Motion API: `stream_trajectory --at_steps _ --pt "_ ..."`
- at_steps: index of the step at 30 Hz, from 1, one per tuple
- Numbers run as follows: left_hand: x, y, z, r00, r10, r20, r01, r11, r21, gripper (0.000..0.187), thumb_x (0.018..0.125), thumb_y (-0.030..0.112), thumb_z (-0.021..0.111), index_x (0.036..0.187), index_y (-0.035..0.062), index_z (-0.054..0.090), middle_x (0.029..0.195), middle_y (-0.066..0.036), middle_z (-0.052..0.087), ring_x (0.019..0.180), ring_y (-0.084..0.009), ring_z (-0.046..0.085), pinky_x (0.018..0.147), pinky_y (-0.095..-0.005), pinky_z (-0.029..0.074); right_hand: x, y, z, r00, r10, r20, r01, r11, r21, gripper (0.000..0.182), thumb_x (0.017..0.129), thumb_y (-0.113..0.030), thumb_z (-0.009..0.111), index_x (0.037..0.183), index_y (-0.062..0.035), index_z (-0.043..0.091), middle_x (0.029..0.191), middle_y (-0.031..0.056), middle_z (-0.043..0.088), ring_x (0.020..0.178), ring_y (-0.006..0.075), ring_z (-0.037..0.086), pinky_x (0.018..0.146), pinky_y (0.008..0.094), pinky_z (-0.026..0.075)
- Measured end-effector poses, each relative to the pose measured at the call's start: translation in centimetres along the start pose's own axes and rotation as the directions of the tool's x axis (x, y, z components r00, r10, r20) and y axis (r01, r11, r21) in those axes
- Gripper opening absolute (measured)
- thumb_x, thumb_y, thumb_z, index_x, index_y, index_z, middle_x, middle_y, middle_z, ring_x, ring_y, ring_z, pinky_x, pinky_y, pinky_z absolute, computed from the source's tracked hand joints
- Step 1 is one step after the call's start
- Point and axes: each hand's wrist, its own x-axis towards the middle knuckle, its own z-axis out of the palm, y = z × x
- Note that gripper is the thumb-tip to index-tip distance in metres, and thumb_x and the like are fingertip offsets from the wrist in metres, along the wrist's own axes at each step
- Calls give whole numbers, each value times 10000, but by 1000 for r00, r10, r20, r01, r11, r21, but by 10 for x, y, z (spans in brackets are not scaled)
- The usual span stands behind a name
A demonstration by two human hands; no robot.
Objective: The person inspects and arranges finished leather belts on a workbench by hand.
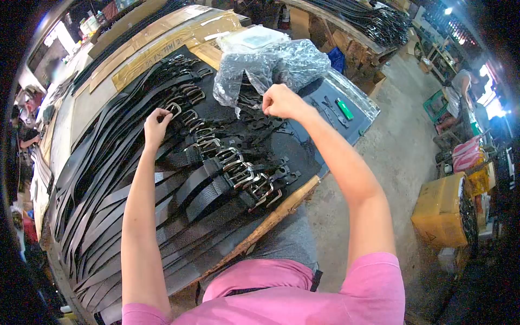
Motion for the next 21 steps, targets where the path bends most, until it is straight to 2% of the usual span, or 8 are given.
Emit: stream_trajectory --at_steps 3,5,7,10,14,17,21 --pt "-6 15 -10 999 9 -42 -11 999 -52 165 796 148 682 884 12 652 763 -73 646 703 -146 568 685 -273 438 -5 -2 34 975 -104 -196 116 992 53 167 680 -132 744 750 5 678 716 168 658 687 280 655 654 359 510" --pt "-6 21 -18 999 -26 -26 23 994 -106 154 802 134 681 885 7 653 752 -53 641 690 -114 554 669 -254 429 -4 -8 54 942 -109 -318 68 988 -138 219 689 -211 757 756 -24 664 782 155 630 776 336 621 701 405 482" --pt "-5 21 -26 997 -80 16 81 978 -190 146 804 118 680 886 0 653 742 -37 633 667 -87 542 647 -243 426 -2 -10 63 928 -100 -359 24 978 -209 188 700 -194 740 774 -37 668 807 156 626 805 336 623 720 413 483" --pt "-7 26 -41 996 -55 64 76 919 -387 124 825 101 672 887 -4 653 751 7 615 675 -41 508 633 -200 401 1 -11 68 906 -53 -419 -46 974 -223 156 687 -168 724 760 -40 672 813 164 636 823 330 629 741 415 489" --pt "-13 36 -57 992 -91 88 121 878 -463 105 836 88 670 904 9 654 765 28 602 684 -26 496 630 -175 381 3 -5 55 938 -20 -346 -44 983 -176 126 640 -135 693 705 -30 664 793 165 655 811 320 638 748 400 504" --pt "-14 28 -67 982 -103 161 162 896 -413 123 860 104 658 939 12 639 834 26 611 761 -35 517 710 -190 396 0 -8 34 954 77 -291 -107 990 -90 125 634 -135 680 691 -26 657 753 164 651 771 329 640 720 398 511" --pt "-18 34 -78 983 -57 173 145 821 -553 111 866 117 654 929 30 630 855 22 614 783 -42 516 728 -190 393 -12 -17 5 977 114 -181 -118 993 -14 93 643 -69 657 692 0 616 691 147 642 694 262 656 653 354 515"
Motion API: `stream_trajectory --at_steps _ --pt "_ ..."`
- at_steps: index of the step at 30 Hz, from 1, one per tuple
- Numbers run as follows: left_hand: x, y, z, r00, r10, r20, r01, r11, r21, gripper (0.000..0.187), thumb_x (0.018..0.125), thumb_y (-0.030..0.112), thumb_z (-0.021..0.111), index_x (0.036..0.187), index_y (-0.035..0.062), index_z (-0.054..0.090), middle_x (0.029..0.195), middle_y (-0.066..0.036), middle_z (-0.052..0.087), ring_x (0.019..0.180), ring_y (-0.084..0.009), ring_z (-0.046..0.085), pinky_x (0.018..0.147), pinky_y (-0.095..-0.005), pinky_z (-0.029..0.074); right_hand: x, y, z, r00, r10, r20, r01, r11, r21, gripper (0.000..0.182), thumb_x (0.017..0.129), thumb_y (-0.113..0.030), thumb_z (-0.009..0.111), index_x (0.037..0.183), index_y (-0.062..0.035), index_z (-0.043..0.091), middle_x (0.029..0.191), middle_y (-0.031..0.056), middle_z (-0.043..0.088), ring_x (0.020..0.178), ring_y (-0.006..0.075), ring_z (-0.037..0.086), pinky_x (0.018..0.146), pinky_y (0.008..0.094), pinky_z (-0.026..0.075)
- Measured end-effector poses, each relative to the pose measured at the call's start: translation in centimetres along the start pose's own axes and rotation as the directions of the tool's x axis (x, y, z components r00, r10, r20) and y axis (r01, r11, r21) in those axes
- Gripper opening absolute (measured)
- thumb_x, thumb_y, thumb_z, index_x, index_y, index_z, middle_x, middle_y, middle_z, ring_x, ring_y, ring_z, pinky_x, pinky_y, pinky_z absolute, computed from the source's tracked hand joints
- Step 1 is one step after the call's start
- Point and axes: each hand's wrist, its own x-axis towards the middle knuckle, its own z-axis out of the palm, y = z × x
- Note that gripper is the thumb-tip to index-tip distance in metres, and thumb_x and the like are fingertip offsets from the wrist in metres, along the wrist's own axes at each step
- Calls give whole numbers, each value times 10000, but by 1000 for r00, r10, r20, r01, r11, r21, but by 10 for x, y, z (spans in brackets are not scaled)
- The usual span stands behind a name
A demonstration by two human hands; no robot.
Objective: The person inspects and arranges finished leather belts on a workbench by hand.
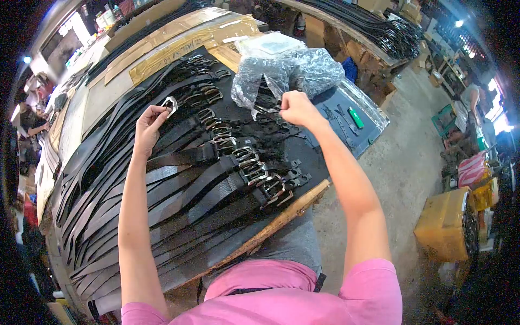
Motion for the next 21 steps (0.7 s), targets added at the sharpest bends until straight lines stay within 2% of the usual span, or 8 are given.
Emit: stream_trajectory --at_steps 1,4,7,8,13,16,18,21 --pt "-1 4 1 1000 12 -5 -12 1000 -28 112 860 129 662 917 36 633 836 29 606 768 -39 507 710 -183 383 -4 -8 -6 986 129 106 -150 964 221 76 680 6 623 738 26 578 659 130 619 650 201 652 598 330 507" --pt "-6 16 0 999 39 5 -39 995 -91 126 864 165 664 888 46 629 848 16 622 758 -46 511 720 -193 397 -8 -30 -5 976 -77 206 -11 919 394 95 843 -52 567 905 20 557 706 42 596 582 94 548 512 236 427" --pt "-8 18 -1 999 36 22 -32 984 -176 120 872 159 655 897 49 615 854 11 625 762 -45 509 718 -192 395 -5 -71 20 937 -320 139 199 817 541 217 922 -100 523 1094 -20 628 726 -18 576 645 46 471 574 196 381" --pt "-9 21 1 999 37 19 -32 975 -221 115 874 155 652 901 52 609 847 12 621 764 -44 508 716 -189 392 -3 -84 25 933 -330 141 207 817 538 237 900 -107 552 1102 -10 630 736 35 595 672 105 526 629 254 425" --pt "-17 26 -3 1000 -2 27 11 937 -349 95 886 144 638 904 63 591 872 19 611 772 -37 497 720 -180 379 17 -130 75 861 -496 -115 489 742 459 291 809 -46 626 1091 -103 666 912 90 647 751 176 552 656 277 433" --pt "-21 27 -5 998 -30 53 48 926 -374 105 893 160 632 900 65 587 863 24 604 777 -34 499 724 -177 381 24 -164 93 864 -484 -136 442 603 665 383 804 7 623 1175 -89 605 899 37 618 748 118 514 685 263 431" --pt "-23 27 -7 997 -7 79 38 913 -407 109 896 166 629 911 69 582 865 23 602 792 -36 512 742 -183 395 21 -180 95 885 -453 -109 367 532 763 450 813 40 609 1236 -98 538 791 -28 438 732 74 439 686 217 407" --pt "-26 21 -7 997 -25 76 56 894 -444 97 901 157 620 921 72 577 878 15 610 810 -46 532 757 -194 410 21 -198 99 873 -476 -106 335 426 840 409 832 53 582 1213 -97 565 829 -29 508 765 56 474 699 204 414"
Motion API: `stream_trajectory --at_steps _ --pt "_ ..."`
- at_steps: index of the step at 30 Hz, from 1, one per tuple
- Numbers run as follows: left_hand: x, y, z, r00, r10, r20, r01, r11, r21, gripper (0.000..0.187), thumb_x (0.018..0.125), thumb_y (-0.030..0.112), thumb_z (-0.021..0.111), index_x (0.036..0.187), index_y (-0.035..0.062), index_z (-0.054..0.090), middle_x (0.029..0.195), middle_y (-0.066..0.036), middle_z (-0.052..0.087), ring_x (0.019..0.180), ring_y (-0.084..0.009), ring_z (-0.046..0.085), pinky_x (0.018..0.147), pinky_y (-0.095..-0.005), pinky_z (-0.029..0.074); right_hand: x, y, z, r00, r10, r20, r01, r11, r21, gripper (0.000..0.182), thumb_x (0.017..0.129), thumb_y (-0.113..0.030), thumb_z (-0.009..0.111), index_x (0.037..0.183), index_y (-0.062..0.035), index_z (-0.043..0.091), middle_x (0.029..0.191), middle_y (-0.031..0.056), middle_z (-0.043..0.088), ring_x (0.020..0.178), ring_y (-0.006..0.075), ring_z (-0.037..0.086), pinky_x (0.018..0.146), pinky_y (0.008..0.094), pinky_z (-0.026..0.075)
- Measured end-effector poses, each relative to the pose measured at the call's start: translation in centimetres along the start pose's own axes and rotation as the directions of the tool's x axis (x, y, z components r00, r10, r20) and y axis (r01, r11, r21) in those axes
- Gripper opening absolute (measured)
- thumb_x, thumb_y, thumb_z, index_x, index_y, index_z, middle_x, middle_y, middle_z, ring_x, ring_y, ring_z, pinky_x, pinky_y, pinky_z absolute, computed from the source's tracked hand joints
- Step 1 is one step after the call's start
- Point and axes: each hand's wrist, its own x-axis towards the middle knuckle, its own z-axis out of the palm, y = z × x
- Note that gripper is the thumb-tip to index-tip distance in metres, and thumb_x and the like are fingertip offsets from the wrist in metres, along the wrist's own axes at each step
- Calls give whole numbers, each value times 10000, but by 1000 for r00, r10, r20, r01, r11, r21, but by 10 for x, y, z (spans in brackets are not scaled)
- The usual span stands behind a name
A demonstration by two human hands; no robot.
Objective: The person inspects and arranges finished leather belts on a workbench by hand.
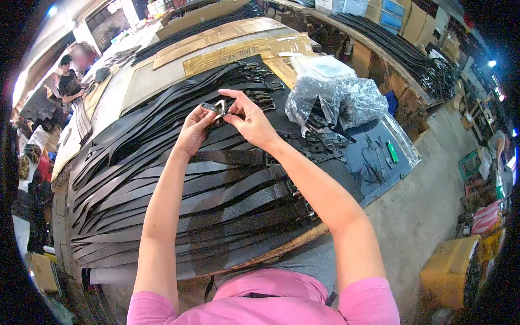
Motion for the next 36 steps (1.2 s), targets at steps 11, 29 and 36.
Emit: stream_trajectory --at_steps 11,29,36 --pt "-10 5 6 998 -15 63 24 989 -144 92 890 139 635 887 78 565 916 4 623 876 -62 549 796 -212 420 1 -7 13 1000 -12 22 11 1000 21 342 875 58 532 1196 -46 582 877 -16 567 832 49 524 785 196 440" --pt "-11 4 10 994 -79 72 73 995 71 107 846 121 685 902 69 609 875 12 617 804 -51 530 730 -197 408 -8 -10 -3 995 35 94 -37 999 24 318 849 73 531 1144 -18 609 986 3 633 886 49 563 807 203 457" --pt "-8 11 19 988 -89 124 56 967 248 89 827 57 684 904 37 644 863 15 646 815 -44 574 753 -204 458 -8 -8 -25 979 -4 205 29 992 -119 384 790 89 506 1121 -47 643 864 -22 628 730 33 492 662 200 420"
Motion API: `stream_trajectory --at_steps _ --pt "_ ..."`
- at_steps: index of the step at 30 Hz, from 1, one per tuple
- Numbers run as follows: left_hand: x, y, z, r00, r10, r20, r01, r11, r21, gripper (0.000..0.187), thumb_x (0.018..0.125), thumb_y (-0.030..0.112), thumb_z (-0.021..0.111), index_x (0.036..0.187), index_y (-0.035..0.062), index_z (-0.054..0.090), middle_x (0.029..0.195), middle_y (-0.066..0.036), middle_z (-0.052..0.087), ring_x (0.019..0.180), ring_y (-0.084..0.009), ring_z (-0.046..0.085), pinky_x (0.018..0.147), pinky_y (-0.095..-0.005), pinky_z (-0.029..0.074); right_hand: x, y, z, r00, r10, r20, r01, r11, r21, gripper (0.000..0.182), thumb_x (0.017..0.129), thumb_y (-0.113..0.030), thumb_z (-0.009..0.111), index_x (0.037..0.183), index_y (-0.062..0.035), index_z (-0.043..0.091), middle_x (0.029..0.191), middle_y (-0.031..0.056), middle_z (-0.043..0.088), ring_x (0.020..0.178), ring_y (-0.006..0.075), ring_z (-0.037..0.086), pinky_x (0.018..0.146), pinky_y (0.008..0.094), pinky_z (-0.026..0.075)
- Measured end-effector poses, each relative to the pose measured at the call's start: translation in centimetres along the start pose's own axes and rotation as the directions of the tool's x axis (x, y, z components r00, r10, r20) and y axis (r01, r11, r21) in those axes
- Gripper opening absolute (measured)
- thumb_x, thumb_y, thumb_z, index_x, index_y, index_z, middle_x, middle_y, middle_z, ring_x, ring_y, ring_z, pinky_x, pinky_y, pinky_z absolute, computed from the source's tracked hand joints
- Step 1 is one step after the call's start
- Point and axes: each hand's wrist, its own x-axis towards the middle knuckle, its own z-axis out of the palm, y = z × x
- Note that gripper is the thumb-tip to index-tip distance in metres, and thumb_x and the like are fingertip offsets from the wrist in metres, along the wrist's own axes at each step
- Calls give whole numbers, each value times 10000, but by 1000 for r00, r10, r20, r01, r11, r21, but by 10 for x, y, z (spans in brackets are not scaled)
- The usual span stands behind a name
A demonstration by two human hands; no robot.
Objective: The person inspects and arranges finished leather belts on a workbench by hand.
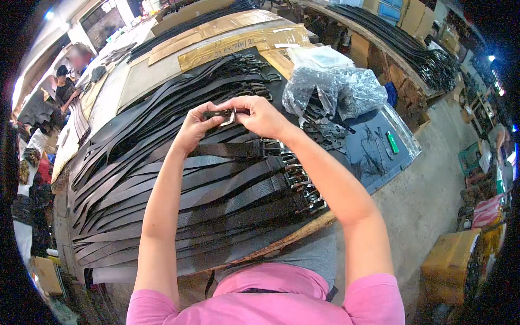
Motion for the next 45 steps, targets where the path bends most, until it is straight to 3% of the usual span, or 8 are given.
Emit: stream_trajectory --at_steps 6,10,14,24,31,36,40,45 --pt "-1 4 5 1000 -1 19 2 999 -43 274 802 17 682 1071 31 635 966 -30 657 874 -73 588 808 -215 452 -6 -20 -29 900 414 135 -341 863 -372 170 844 -46 581 1003 -13 631 700 -25 539 592 41 453 534 205 372" --pt "0 11 9 996 -22 85 22 1000 6 354 785 5 676 1130 -10 598 1003 -52 655 908 -99 600 849 -238 465 -8 -6 -40 872 409 270 -446 891 89 130 882 -155 608 885 -26 625 650 -43 523 544 26 428 501 189 341" --pt "2 18 6 980 -120 158 128 991 -42 340 779 32 690 1098 -47 601 977 -52 655 882 -108 609 836 -239 473 -10 -7 -37 889 366 275 -363 930 -62 204 906 -234 603 855 -37 625 654 -41 534 559 15 440 503 179 340" --pt "35 28 19 857 -354 374 271 928 256 179 710 148 783 740 24 658 682 -32 648 633 -85 579 637 -213 438 -15 -10 -41 873 390 294 -304 905 -299 222 910 -206 573 772 -41 626 594 -8 552 502 28 446 484 189 359" --pt "38 39 28 839 -443 315 335 878 343 230 712 193 786 613 52 633 597 -7 600 555 -61 518 559 -216 399 -23 -22 -44 774 533 342 -556 830 -36 500 929 -506 476 826 -38 615 642 17 561 535 76 484 506 207 392" --pt "45 37 25 861 -415 295 298 880 370 238 716 204 782 605 61 628 574 5 577 538 -53 500 542 -211 394 -17 -8 -54 779 474 411 -547 834 75 244 938 -262 555 902 -27 611 707 -4 588 573 32 477 541 168 375" --pt "54 41 18 876 -396 277 294 891 345 287 733 275 774 619 60 621 604 0 582 579 -65 505 577 -221 393 -6 -10 -56 832 477 283 -506 862 34 221 932 -213 552 881 -12 628 671 -8 583 536 28 455 513 163 357" --pt "59 40 14 855 -405 324 228 855 465 296 746 311 760 796 25 698 691 -5 617 647 -69 531 608 -227 405 7 -18 -66 783 468 410 -454 880 -139 262 940 -237 519 818 -27 617 679 9 588 551 54 473 535 198 381"
